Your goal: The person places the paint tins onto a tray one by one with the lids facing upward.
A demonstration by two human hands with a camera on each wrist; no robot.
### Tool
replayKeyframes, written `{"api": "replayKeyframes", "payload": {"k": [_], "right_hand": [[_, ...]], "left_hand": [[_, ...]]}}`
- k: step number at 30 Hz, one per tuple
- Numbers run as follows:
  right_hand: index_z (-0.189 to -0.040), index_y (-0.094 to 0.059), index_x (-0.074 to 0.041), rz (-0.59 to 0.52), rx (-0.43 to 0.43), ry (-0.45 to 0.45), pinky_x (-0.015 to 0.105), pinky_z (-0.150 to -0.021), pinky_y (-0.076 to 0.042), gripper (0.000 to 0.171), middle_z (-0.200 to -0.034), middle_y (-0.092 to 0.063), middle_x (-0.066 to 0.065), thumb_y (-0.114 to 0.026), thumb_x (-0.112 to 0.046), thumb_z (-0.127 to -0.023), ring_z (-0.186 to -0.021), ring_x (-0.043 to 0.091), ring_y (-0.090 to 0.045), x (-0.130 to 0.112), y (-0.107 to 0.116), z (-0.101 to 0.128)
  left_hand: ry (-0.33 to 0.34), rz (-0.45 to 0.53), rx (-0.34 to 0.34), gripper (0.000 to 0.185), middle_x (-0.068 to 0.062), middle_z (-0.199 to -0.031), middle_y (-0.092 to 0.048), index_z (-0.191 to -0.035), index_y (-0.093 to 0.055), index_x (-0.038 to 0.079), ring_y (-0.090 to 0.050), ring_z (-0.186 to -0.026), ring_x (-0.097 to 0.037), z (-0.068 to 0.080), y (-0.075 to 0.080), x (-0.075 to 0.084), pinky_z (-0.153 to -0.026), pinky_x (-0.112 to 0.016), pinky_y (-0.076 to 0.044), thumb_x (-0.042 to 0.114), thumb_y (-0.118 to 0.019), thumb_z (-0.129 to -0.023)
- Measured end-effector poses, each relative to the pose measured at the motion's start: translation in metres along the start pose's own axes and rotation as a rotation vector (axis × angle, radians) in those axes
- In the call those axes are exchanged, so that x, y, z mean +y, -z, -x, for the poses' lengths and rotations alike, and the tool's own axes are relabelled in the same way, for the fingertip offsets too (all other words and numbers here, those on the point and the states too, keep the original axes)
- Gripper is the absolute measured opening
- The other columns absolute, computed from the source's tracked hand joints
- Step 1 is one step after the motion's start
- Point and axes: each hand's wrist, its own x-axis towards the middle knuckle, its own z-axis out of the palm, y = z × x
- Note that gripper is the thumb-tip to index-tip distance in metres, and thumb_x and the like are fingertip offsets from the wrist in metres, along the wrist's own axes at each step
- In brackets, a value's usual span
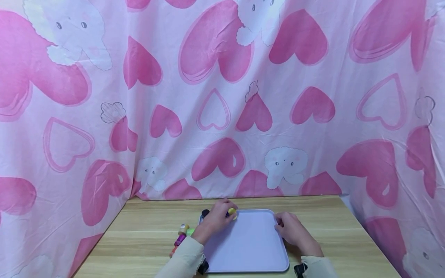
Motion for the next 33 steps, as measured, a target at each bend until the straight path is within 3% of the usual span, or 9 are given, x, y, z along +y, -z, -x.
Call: {"api": "replayKeyframes", "payload": {"k": [20,29,33], "right_hand": [[-0.135,-0.071,0.003,-0.010,0.004,-0.004,0.039,-0.083,-0.068,0.035,-0.104,-0.075,0.007,-0.071,0.003,-0.100,-0.090,0.019,-0.065,0.000,-0.001,0.000],[-0.129,-0.074,0.001,-0.012,0.008,0.006,0.036,-0.077,-0.065,0.029,-0.100,-0.072,0.005,-0.069,0.003,-0.100,-0.088,0.019,-0.064,0.001,-0.001,0.000],[-0.131,-0.072,0.003,-0.010,0.011,0.012,0.037,-0.078,-0.066,0.031,-0.102,-0.074,0.006,-0.070,0.003,-0.100,-0.089,0.019,-0.065,0.001,-0.001,0.000]], "left_hand": [[0.028,-0.052,0.063,0.017,-0.001,-0.107,-0.074,-0.108,-0.083,0.017,-0.073,-0.101,-0.019,0.002,-0.003,0.003,-0.087,-0.031,-0.062,0.018,-0.087,-0.092],[0.035,-0.021,0.067,0.029,-0.001,-0.123,-0.076,-0.119,-0.080,0.019,-0.071,-0.118,-0.022,0.008,0.007,-0.001,-0.100,-0.036,-0.061,0.026,-0.088,-0.092],[0.077,0.022,0.065,0.028,0.001,-0.127,-0.075,-0.120,-0.080,0.021,-0.071,-0.122,-0.023,0.014,0.015,-0.005,-0.103,-0.039,-0.061,0.028,-0.087,-0.094]]}}
